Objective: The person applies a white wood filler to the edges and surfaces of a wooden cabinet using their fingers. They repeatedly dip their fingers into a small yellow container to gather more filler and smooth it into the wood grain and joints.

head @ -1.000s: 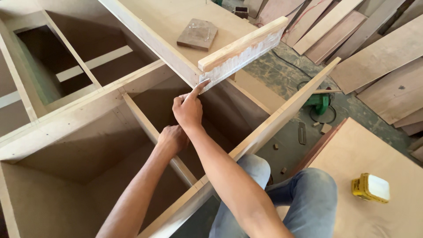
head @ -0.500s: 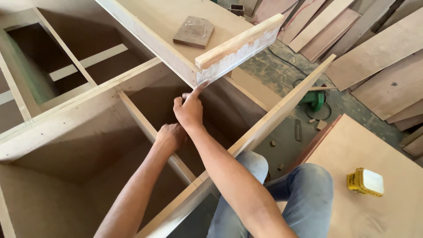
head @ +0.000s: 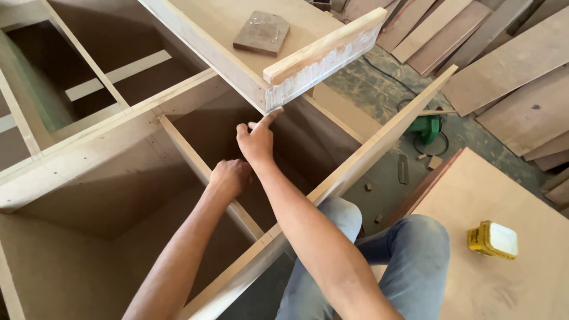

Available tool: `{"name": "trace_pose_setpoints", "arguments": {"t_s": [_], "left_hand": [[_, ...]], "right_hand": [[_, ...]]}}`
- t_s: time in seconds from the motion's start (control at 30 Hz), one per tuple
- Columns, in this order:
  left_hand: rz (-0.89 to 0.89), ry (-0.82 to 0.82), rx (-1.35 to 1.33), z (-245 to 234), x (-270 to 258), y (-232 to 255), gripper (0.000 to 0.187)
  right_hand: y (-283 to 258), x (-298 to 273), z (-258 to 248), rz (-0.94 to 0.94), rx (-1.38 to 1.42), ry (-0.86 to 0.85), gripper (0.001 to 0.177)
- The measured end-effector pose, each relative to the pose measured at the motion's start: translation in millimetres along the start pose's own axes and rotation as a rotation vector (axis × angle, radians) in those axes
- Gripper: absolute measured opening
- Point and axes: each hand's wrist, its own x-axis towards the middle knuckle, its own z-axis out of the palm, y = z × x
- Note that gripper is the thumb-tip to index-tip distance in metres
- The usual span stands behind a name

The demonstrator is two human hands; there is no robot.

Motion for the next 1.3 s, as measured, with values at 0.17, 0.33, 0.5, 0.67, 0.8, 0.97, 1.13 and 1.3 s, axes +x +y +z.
{"name": "trace_pose_setpoints", "arguments": {"t_s": [0.17,0.33,0.5,0.67,0.8,0.97,1.13,1.3], "left_hand": [[0.024,0.008,0.009,7,4,0,0.016],[-0.027,-0.073,-0.011,3,2,0,0.015],[0.007,0.022,-0.044,-3,-6,1,0.012],[0.015,0.039,-0.054,-2,-4,1,0.013],[0.005,0.02,-0.023,2,-1,1,0.016],[0.009,0.071,-0.046,2,-2,-1,0.016],[-0.005,0.015,-0.061,0,0,0,0.015],[-0.002,0.025,-0.06,0,2,3,0.017]], "right_hand": [[5,-8,7,0.182,-0.216,-0.283,0.117],[7,-6,5,0.156,-0.178,-0.086,0.114],[8,5,0,0.227,-0.247,-0.241,0.115],[12,7,-1,0.269,-0.284,-0.217,0.116],[20,7,-1,0.023,-0.153,0.019,0.115],[16,13,-3,0.208,-0.195,-0.176,0.118],[-17,-5,-12,0.088,-0.128,-0.065,0.113],[-46,-18,-12,0.116,0.207,-0.099,0.107]]}}
